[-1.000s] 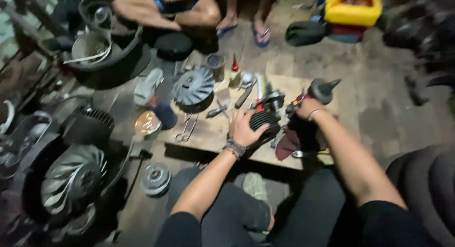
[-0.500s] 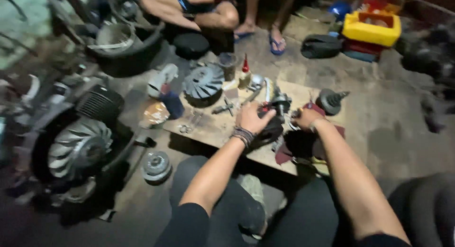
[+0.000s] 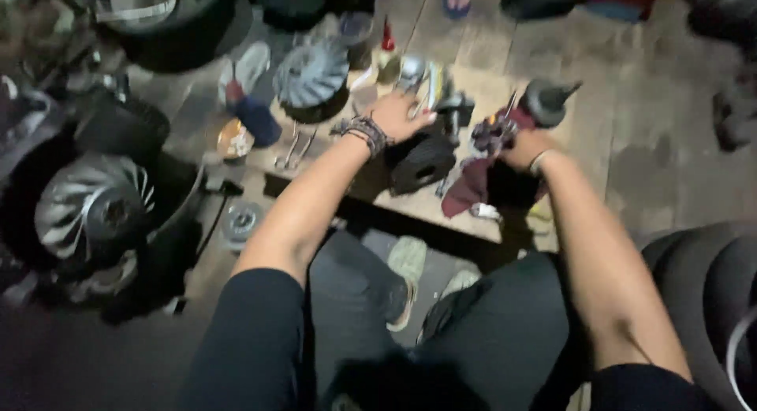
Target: Final inspection and handling of a motorcycle cylinder head and related components on a workbench
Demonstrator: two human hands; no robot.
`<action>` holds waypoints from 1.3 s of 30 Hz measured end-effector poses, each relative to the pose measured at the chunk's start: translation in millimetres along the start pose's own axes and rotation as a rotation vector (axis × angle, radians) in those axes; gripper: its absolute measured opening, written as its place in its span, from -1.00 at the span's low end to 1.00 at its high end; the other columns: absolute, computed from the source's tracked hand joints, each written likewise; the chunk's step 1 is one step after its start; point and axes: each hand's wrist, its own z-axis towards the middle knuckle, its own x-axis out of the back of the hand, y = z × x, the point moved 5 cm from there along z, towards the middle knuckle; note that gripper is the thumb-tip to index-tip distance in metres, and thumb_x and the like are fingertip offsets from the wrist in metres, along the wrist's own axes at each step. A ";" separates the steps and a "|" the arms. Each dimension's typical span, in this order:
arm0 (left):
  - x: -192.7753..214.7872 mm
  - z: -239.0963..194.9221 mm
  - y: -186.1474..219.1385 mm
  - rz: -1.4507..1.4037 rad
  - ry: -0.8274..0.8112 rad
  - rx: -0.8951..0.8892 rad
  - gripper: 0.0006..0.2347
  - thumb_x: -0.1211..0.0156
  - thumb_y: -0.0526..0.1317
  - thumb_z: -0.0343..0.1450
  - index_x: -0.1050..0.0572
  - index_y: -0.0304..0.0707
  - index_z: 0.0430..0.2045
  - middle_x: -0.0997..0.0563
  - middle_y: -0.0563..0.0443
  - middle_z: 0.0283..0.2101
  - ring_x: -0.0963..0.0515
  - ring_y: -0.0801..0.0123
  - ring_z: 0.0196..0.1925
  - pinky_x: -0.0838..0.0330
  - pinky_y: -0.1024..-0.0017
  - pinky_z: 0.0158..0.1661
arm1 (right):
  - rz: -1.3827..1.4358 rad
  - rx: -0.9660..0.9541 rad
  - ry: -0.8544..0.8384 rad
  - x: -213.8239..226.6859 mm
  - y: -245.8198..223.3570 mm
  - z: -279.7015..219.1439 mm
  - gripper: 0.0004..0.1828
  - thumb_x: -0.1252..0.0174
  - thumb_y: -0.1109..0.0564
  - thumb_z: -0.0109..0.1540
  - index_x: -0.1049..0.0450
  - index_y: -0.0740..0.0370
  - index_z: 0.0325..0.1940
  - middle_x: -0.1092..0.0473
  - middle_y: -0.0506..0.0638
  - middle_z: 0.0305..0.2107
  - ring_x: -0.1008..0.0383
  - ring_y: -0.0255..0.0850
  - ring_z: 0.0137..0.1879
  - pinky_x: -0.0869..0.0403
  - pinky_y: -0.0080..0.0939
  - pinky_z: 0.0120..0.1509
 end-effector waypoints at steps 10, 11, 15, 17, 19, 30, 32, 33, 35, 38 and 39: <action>43.1 -13.4 22.4 0.058 0.000 -0.186 -0.41 0.02 0.31 0.45 -0.47 -0.22 0.09 -0.48 -0.13 -0.03 -0.57 -0.01 -0.10 -0.47 0.13 -0.08 | -0.005 0.060 0.051 7.0 -5.9 10.1 -0.39 -0.18 -0.25 0.24 -0.61 0.36 0.04 -0.58 0.33 -0.13 -0.58 0.31 -0.09 -0.52 0.14 0.05; 50.6 -16.6 28.5 0.097 0.017 -0.237 -0.40 0.01 0.32 0.45 -0.45 -0.22 0.10 -0.49 -0.18 -0.04 -0.55 -0.06 -0.12 -0.45 0.07 -0.10 | -0.048 0.136 0.099 3.8 -13.2 19.4 -0.37 -0.21 -0.29 0.22 -0.61 0.32 0.03 -0.58 0.31 -0.14 -0.59 0.30 -0.12 -0.52 0.13 0.03; 57.0 -12.3 25.5 0.065 0.034 -0.331 -0.39 0.08 0.42 0.45 -0.43 -0.08 0.07 -0.47 -0.14 -0.11 -0.63 -0.11 -0.06 -0.52 0.00 -0.10 | -0.063 0.116 -0.010 31.5 -73.6 -6.7 -0.33 -0.13 -0.31 0.21 -0.63 0.34 0.04 -0.55 0.35 0.03 -0.51 0.20 0.26 -0.48 0.18 0.30; 47.7 -12.0 19.3 0.072 0.021 -0.363 -0.40 0.08 0.42 0.44 -0.41 -0.07 0.08 -0.46 -0.13 -0.08 -0.62 -0.08 -0.04 -0.52 0.02 -0.09 | -0.036 0.120 -0.002 39.2 -85.6 -13.6 -0.36 -0.14 -0.29 0.21 -0.64 0.32 0.02 -0.56 0.34 0.01 -0.51 0.21 0.25 -0.48 0.18 0.29; 31.5 -23.7 16.1 0.054 -0.016 -0.390 -0.40 0.07 0.41 0.43 -0.40 -0.06 0.09 -0.45 -0.12 -0.05 -0.62 -0.05 -0.02 -0.53 0.04 -0.09 | -0.009 0.110 -0.028 31.5 -87.8 -22.1 -0.39 -0.14 -0.26 0.20 -0.65 0.31 0.01 -0.57 0.33 -0.01 -0.52 0.22 0.23 -0.49 0.19 0.28; 52.3 -31.8 -2.4 0.070 -0.030 -0.337 -0.41 0.06 0.39 0.45 -0.41 -0.06 0.10 -0.45 -0.12 -0.05 -0.62 -0.06 -0.01 -0.51 0.05 -0.06 | -0.056 0.055 -0.011 9.8 -52.8 19.3 -0.29 -0.21 -0.34 0.16 -0.61 0.30 0.09 -0.54 0.34 0.03 -0.50 0.21 0.27 -0.47 0.15 0.30; 50.9 -38.9 -12.3 0.088 -0.044 -0.306 -0.39 0.11 0.43 0.45 -0.42 -0.04 0.09 -0.45 -0.09 -0.07 -0.63 -0.02 -0.04 -0.51 0.06 -0.08 | -0.060 0.059 -0.029 15.0 -57.1 11.7 -0.29 -0.18 -0.33 0.18 -0.59 0.32 0.12 -0.53 0.36 0.06 -0.48 0.22 0.29 -0.45 0.15 0.32; 49.5 -41.5 -16.7 0.108 -0.061 -0.289 -0.37 0.15 0.46 0.44 -0.42 -0.02 0.08 -0.45 -0.06 -0.08 -0.63 0.01 -0.06 -0.51 0.07 -0.10 | -0.055 0.052 -0.043 17.6 -57.7 8.2 -0.28 -0.15 -0.31 0.20 -0.58 0.35 0.14 -0.52 0.39 0.09 -0.46 0.22 0.31 -0.43 0.15 0.35; 55.1 -45.2 -20.6 0.118 -0.057 -0.274 -0.38 0.15 0.44 0.45 -0.42 -0.04 0.08 -0.44 -0.07 -0.10 -0.62 0.01 -0.08 -0.50 0.08 -0.11 | -0.071 0.053 -0.046 14.6 -59.9 11.4 -0.28 -0.15 -0.31 0.20 -0.58 0.36 0.14 -0.51 0.40 0.08 -0.46 0.23 0.31 -0.44 0.16 0.34; 69.5 -48.9 -18.4 0.144 0.011 -0.269 -0.40 0.08 0.40 0.45 -0.45 -0.10 0.05 -0.45 -0.11 -0.14 -0.61 -0.03 -0.12 -0.50 0.07 -0.11 | -0.134 0.077 -0.017 -4.8 -41.5 47.1 -0.33 -0.18 -0.26 0.18 -0.61 0.35 0.10 -0.55 0.37 0.04 -0.50 0.21 0.27 -0.47 0.14 0.30; 73.2 -52.7 -14.3 0.149 0.076 -0.285 -0.41 0.00 0.38 0.45 -0.48 -0.15 0.02 -0.46 -0.14 -0.17 -0.61 -0.06 -0.13 -0.50 0.05 -0.11 | -0.184 0.089 0.013 -19.0 -30.6 62.0 -0.36 -0.21 -0.22 0.16 -0.64 0.34 0.08 -0.58 0.34 0.01 -0.54 0.18 0.23 -0.51 0.11 0.26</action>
